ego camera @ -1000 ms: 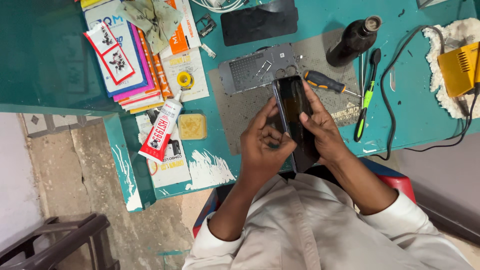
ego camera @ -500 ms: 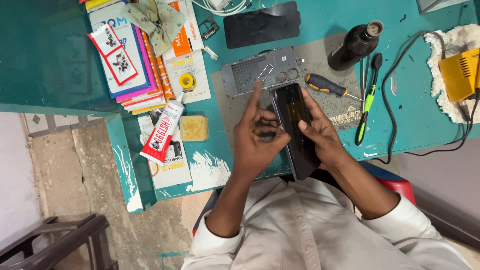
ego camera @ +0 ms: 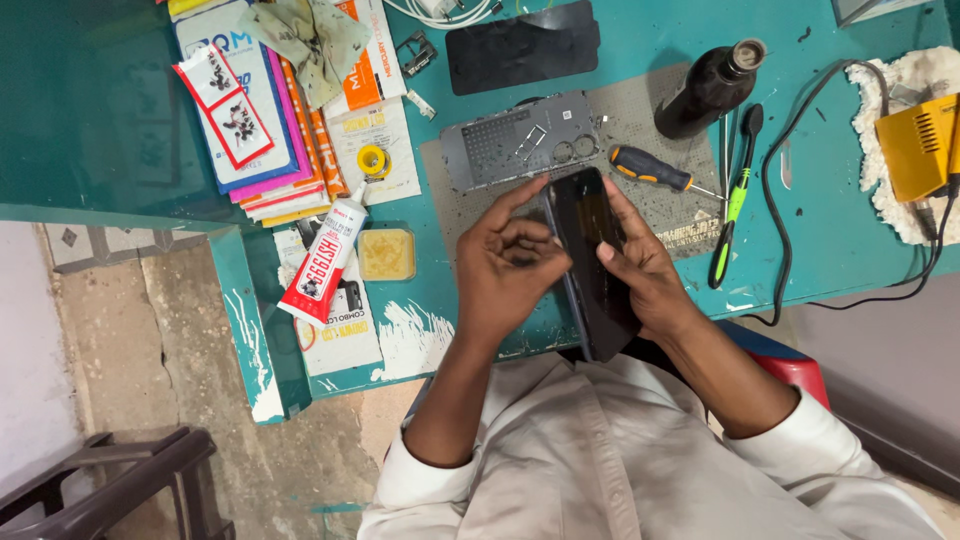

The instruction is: The person uses a screwdriver to remove screws from a smartphone, then uses a metal prying tool to separate the screen from the chassis. The person detaches the battery connector and removes the battery from the phone.

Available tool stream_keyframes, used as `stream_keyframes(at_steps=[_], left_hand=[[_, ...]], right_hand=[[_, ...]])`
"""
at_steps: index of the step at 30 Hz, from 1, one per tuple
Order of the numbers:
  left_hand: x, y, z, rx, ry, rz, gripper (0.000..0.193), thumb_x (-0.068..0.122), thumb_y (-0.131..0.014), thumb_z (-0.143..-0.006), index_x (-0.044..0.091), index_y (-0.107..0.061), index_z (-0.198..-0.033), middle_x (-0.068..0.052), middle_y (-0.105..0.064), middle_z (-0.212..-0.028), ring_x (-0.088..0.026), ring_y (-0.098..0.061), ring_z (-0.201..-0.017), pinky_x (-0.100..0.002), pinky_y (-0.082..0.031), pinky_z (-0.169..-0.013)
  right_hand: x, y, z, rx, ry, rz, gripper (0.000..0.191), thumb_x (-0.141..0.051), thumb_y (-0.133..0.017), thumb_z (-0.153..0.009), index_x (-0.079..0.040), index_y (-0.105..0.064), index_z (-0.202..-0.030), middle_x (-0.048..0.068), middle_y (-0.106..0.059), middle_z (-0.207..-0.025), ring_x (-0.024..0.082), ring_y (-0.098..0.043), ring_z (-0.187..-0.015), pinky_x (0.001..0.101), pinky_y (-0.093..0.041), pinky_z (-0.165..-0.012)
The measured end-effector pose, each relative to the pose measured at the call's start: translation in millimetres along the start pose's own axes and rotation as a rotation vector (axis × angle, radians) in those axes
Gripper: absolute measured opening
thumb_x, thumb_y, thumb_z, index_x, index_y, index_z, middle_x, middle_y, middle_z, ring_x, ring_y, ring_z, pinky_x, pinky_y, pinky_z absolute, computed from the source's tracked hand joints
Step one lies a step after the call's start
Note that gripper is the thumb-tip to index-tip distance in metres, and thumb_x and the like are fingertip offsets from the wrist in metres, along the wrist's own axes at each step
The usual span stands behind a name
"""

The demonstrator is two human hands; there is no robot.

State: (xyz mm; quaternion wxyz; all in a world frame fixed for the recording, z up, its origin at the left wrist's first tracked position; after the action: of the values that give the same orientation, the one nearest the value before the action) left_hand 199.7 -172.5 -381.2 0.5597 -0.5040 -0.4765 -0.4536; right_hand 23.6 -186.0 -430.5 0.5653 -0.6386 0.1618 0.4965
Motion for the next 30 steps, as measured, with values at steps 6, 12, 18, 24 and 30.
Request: stream_keyframes(at_steps=[6, 12, 18, 24, 30], left_hand=[[-5, 2, -2, 0.060, 0.051, 0.001, 0.061, -0.007, -0.076, -0.078, 0.002, -0.065, -0.138, -0.002, -0.074, -0.080, -0.001, -0.063, -0.071, -0.016, -0.052, -0.067], [-2, 4, -5, 0.065, -0.021, 0.023, 0.055, -0.008, -0.078, -0.078, 0.002, -0.068, -0.131, -0.005, -0.074, -0.092, -0.004, -0.070, -0.081, -0.019, -0.059, -0.075], [-6, 5, -7, 0.119, 0.021, 0.050, 0.039, -0.011, -0.077, -0.083, -0.002, -0.072, -0.121, -0.012, -0.078, -0.106, -0.011, -0.071, -0.087, -0.020, -0.058, -0.073], [-13, 8, -12, 0.113, -0.090, 0.087, 0.031, -0.011, -0.076, -0.084, -0.004, -0.073, -0.114, -0.012, -0.076, -0.111, -0.011, -0.074, -0.097, -0.022, -0.063, -0.085], [-19, 17, -16, 0.129, -0.080, 0.047, 0.024, -0.011, -0.074, -0.085, -0.004, -0.077, -0.108, -0.013, -0.078, -0.106, -0.011, -0.071, -0.090, -0.024, -0.059, -0.080]], right_hand=[[-1, -4, 2, -0.007, 0.005, 0.014, 0.081, -0.005, -0.059, -0.102, -0.008, -0.014, -0.169, 0.011, -0.040, -0.165, 0.019, -0.044, -0.147, 0.0336, -0.035, -0.122], [-2, -6, 5, -0.004, -0.022, 0.017, 0.081, -0.005, -0.059, -0.101, -0.008, -0.014, -0.169, 0.012, -0.042, -0.163, 0.019, -0.045, -0.145, 0.0332, -0.036, -0.120], [-2, -6, 8, -0.006, -0.019, 0.014, 0.081, -0.004, -0.059, -0.101, -0.008, -0.015, -0.169, 0.011, -0.043, -0.162, 0.018, -0.046, -0.145, 0.0329, -0.037, -0.119], [-2, -5, 10, 0.000, -0.039, 0.015, 0.081, -0.004, -0.059, -0.100, -0.010, -0.016, -0.168, 0.011, -0.043, -0.162, 0.019, -0.047, -0.144, 0.0336, -0.038, -0.119], [-4, -6, 9, -0.010, -0.037, 0.050, 0.080, -0.005, -0.060, -0.100, -0.008, -0.019, -0.168, 0.010, -0.040, -0.164, 0.018, -0.045, -0.146, 0.0331, -0.037, -0.120]])
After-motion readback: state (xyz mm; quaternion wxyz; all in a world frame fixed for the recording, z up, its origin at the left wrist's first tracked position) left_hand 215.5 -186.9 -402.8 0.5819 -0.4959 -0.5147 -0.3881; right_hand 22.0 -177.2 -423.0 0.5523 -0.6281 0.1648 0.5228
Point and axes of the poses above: each hand's wrist, its own z-axis away from the middle knuckle, its own y-axis out of the back of the hand, x = y × z, the point moved 4 cm from there along -z, towards the middle knuckle
